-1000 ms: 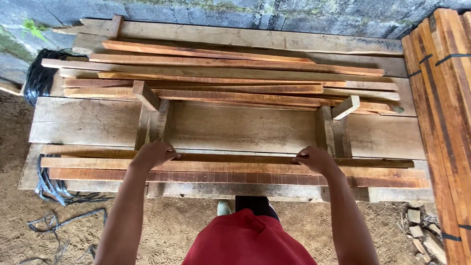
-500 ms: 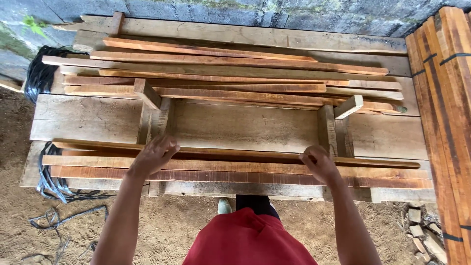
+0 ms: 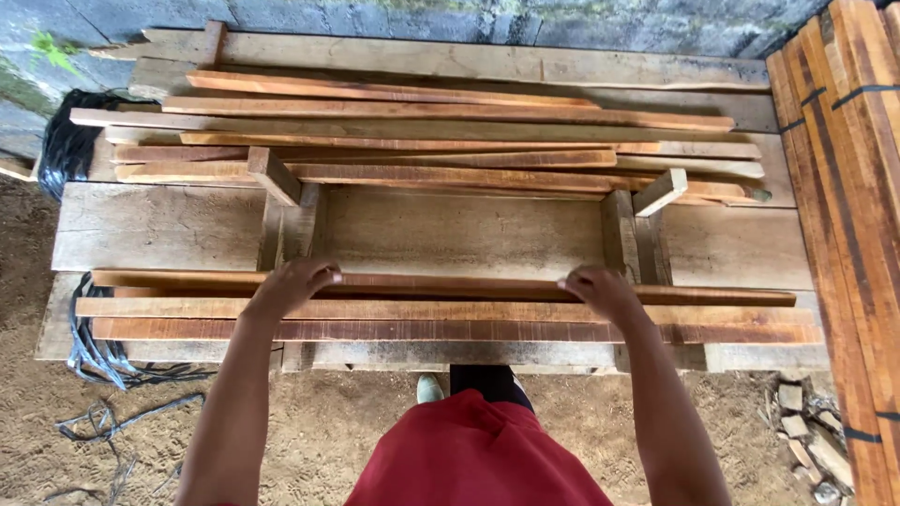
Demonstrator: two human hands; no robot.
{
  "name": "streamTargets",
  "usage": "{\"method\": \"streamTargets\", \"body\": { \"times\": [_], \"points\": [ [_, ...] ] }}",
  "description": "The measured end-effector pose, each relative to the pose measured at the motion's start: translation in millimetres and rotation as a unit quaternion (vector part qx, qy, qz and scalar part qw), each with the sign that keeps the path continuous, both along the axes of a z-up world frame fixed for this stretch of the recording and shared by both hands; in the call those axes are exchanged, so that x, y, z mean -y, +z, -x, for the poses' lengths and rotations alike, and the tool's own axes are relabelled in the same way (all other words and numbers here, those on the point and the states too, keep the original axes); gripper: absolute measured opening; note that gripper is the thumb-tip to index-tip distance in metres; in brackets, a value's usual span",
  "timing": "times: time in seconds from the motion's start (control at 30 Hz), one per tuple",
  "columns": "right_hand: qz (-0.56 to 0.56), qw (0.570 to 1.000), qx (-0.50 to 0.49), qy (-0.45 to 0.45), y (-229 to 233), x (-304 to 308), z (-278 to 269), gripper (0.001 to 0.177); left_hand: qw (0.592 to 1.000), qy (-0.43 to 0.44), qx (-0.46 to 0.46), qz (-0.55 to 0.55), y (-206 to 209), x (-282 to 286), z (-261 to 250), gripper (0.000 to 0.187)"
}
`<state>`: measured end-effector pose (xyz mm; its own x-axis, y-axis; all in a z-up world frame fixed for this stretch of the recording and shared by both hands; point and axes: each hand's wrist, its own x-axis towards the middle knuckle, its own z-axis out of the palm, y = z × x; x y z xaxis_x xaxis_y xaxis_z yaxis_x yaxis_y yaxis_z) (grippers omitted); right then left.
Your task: The recorder is inspecting and sorting through thin wooden slats on a rustic workbench.
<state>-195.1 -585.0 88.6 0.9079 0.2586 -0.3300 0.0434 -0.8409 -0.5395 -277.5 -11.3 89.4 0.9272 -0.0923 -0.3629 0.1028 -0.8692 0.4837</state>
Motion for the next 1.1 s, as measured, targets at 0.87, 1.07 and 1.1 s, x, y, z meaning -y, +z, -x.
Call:
{"method": "streamTargets", "body": {
  "times": [0.87, 1.07, 1.1],
  "points": [
    [0.126, 0.983, -0.125, 0.046, 47.3, -8.8, -2.9, 0.038, 0.982, -0.064, -0.155, -0.088, 0.8, -2.5, -20.7, 0.042],
    [0.136, 0.990, -0.006, 0.036, 26.8, 0.6, -3.6, 0.053, 0.992, -0.044, -0.059, -0.101, -16.5, -17.3, -21.6, 0.051],
    [0.125, 0.990, 0.068, 0.023, 16.4, 8.5, -2.2, 0.051, 0.993, -0.051, -0.020, -0.103, -0.3, -13.5, -19.3, 0.049]
  ]
}}
